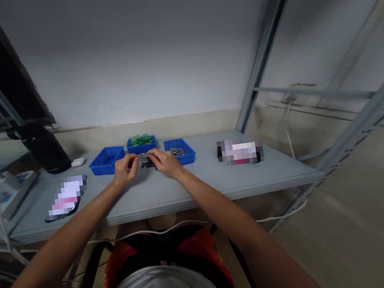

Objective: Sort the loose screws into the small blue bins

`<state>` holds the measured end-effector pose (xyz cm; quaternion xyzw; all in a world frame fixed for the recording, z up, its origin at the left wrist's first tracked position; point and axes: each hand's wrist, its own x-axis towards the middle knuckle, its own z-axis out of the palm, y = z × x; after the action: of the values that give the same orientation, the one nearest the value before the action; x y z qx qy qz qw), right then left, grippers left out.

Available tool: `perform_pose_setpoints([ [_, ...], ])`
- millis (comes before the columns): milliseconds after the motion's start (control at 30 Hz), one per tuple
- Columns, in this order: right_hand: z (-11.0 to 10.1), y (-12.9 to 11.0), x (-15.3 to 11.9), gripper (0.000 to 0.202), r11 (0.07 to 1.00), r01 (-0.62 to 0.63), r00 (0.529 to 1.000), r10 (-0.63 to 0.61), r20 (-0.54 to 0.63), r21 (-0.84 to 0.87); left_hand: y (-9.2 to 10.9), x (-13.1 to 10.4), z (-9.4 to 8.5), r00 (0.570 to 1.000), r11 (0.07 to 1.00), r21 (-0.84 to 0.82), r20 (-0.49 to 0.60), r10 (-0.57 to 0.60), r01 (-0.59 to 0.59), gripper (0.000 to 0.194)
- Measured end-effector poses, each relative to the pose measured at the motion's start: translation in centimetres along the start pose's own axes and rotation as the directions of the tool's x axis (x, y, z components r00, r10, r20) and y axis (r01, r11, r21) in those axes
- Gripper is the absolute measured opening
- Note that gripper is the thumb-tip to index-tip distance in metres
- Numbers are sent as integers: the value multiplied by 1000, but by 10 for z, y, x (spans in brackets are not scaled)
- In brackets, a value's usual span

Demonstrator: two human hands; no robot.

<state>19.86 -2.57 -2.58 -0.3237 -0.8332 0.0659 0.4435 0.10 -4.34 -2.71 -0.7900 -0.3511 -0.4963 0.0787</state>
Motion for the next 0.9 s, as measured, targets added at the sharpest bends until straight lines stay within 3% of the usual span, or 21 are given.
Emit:
perform_pose_setpoints([
  [133, 3, -2, 0, 22, 998, 62, 993, -62, 97, 6, -1, 0, -1, 993, 993, 1, -14, 115, -115, 22],
  [300, 4, -2, 0, 22, 997, 73, 995, -73, 63, 0, -1, 2, 2, 980, 985, 52, -104, 168, -163, 23],
  [433, -2, 6, 3, 24, 999, 25, 1000, -24, 9, -42, 2, 4, 5, 994, 989, 112, -21, 104, -101, 23],
  [533, -16, 23, 5, 26, 985, -105, 992, 93, -89, -136, 4, 8, 6, 996, 983, 184, 86, -20, 4, 21],
  [633, -28, 45, 5, 25, 922, -303, 943, 254, -214, -240, 0, 10, 6, 965, 942, 311, 181, -188, 125, 17],
  [733, -31, 60, 3, 21, 856, -409, 910, 359, -207, -315, -8, 10, 7, 917, 914, 354, 261, -300, 198, 8],
  [800, -28, 65, 2, 23, 850, -419, 906, 369, -209, -319, -12, 9, 7, 919, 934, 277, 258, -297, 224, 5],
  [900, -23, 66, 2, 28, 881, -396, 909, 337, -244, -260, -13, 10, 6, 964, 970, 151, 161, -212, 188, 13],
])
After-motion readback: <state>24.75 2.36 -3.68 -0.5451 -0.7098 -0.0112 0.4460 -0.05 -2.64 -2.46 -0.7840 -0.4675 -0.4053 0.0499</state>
